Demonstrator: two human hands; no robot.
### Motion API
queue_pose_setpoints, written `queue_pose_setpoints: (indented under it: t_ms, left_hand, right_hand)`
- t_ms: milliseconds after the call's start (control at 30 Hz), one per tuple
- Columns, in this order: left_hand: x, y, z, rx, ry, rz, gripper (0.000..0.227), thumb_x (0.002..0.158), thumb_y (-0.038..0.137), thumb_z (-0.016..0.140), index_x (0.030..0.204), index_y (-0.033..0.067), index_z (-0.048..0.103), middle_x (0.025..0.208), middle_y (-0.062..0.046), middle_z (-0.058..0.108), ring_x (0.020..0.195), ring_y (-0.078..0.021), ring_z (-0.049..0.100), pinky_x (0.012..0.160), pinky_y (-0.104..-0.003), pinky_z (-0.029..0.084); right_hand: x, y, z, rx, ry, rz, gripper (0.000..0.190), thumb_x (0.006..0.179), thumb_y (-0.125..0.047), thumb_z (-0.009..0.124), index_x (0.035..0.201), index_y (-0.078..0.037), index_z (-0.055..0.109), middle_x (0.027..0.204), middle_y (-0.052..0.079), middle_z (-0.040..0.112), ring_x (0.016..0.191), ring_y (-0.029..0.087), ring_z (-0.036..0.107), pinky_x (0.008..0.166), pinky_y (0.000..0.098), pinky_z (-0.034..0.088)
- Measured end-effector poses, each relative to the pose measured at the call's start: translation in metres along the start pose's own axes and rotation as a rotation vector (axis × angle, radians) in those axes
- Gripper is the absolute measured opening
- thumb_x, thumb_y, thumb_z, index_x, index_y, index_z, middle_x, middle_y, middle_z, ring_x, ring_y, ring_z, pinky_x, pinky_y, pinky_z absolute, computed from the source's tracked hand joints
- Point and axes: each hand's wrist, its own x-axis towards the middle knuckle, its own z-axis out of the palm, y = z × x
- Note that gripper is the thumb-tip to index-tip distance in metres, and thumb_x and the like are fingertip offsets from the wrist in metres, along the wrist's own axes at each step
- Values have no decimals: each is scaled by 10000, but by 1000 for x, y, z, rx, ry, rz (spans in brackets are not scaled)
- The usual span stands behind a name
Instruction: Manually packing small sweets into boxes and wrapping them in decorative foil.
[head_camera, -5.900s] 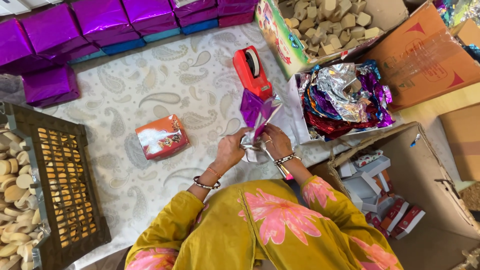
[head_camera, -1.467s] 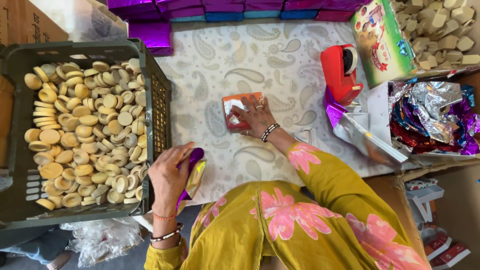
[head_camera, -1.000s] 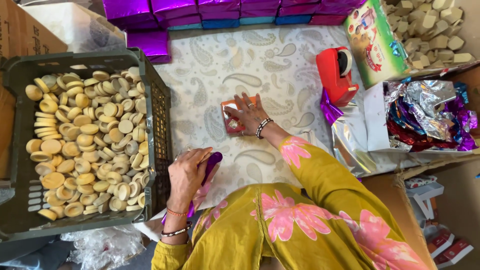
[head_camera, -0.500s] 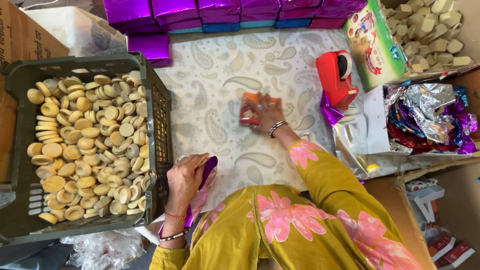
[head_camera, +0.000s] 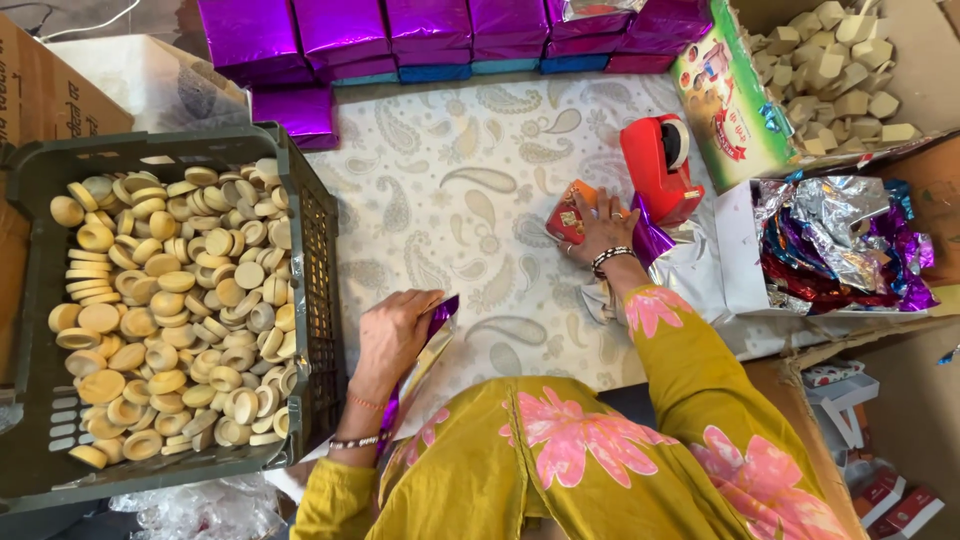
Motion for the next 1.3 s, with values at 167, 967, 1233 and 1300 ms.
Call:
queue_pose_setpoints:
  t_ms: [167, 967, 1233, 1300]
  left_hand:
    - [26, -16, 34, 78, -7, 62, 122, 888, 138, 696, 995, 130, 754, 864, -43, 730, 791, -255, 698, 681, -380, 551]
    - [36, -14, 64, 117, 19, 50, 680, 778, 151, 793, 1410, 103, 546, 1296, -132, 607, 1184, -321, 577, 1008, -470, 448]
    - [-10, -23, 83, 200, 32, 53, 728, 778, 179, 793, 1444, 138, 501, 1454, -158, 494, 1416, -343, 419, 1155, -543, 301]
    - [-21, -25, 87, 144, 14, 53, 714, 778, 222, 807, 1423, 136, 513, 1458, -157, 501, 1424, -344, 418, 1159, -532, 308]
  right_hand:
    - [-26, -33, -19, 123, 201, -221, 1092, 739, -705, 738, 1603, -262, 240, 1652, 194, 191, 1516, 406, 214, 1137, 697, 192]
    - [-37, -97, 66, 1522, -374, -83, 111, 976, -131, 608, 993, -53, 686, 901, 54, 730, 809, 155, 732, 702, 317, 628]
    - [-17, -103, 86, 1463, -302, 66, 116, 969, -152, 593, 952, -86, 688, 863, 12, 738, 759, 152, 737, 635, 323, 604]
    - [-14, -106, 92, 1434, -264, 93, 127, 953, -140, 582, 954, -85, 696, 870, 6, 745, 748, 144, 734, 604, 320, 596]
